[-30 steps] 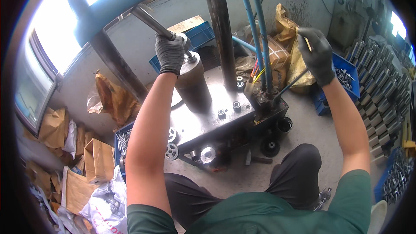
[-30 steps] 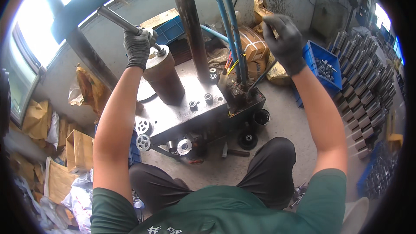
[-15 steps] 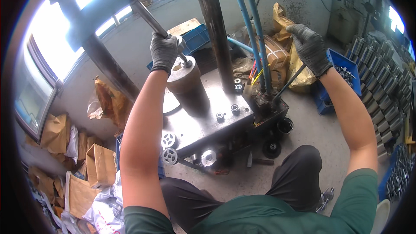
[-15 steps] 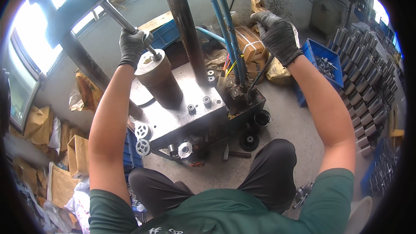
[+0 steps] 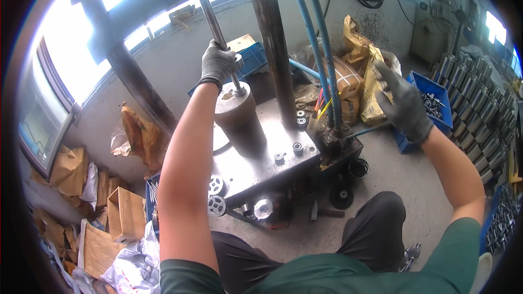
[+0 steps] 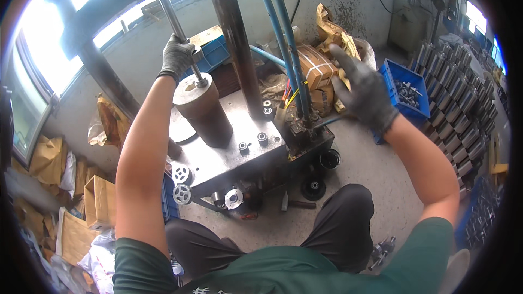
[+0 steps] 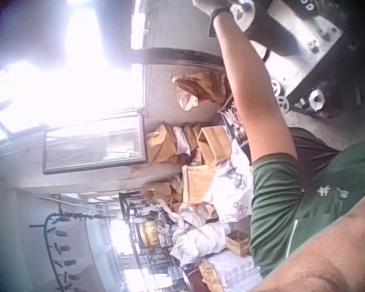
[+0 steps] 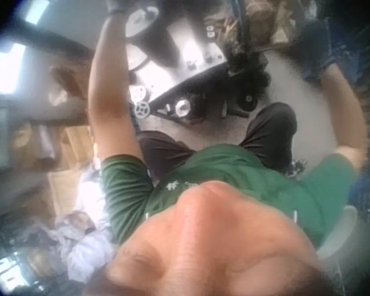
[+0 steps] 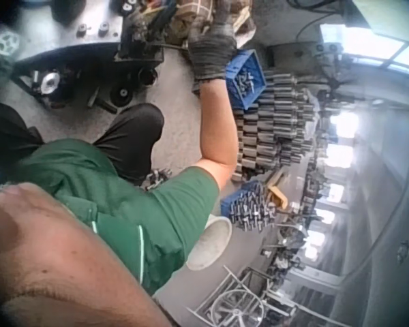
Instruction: Operating an industrial press to assemble or mold metal components.
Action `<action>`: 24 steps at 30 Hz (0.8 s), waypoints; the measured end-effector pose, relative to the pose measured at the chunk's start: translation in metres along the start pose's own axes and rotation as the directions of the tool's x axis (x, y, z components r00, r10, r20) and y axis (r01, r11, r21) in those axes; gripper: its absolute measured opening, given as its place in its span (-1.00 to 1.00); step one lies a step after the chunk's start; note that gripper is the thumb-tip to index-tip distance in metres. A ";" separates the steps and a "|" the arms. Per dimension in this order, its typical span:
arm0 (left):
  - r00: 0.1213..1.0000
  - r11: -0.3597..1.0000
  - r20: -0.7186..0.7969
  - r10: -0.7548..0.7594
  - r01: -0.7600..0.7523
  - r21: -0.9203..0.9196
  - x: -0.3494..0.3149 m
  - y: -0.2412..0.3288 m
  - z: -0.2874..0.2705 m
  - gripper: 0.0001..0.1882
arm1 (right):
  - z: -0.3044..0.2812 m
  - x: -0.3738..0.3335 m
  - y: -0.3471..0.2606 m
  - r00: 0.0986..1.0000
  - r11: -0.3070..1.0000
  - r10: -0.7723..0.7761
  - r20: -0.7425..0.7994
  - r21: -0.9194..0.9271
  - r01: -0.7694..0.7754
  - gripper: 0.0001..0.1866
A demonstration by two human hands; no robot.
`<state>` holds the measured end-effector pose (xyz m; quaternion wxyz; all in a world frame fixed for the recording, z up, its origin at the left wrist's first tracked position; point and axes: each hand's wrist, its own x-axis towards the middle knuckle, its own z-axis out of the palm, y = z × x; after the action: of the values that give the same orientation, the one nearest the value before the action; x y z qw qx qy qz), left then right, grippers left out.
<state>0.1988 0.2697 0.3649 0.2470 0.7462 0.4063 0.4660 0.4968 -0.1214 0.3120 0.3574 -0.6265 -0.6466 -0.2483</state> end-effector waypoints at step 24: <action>0.992 0.990 -0.114 0.055 -0.039 0.138 -0.025 0.020 0.001 -0.66 | -0.043 -0.088 -0.025 0.540 0.997 0.034 0.841 -0.069 0.046 -0.56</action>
<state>0.2017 0.2381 0.3669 0.1604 0.7418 0.4331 0.4863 0.4750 -0.2120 0.2738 -0.0237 -0.6808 -0.7301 0.0546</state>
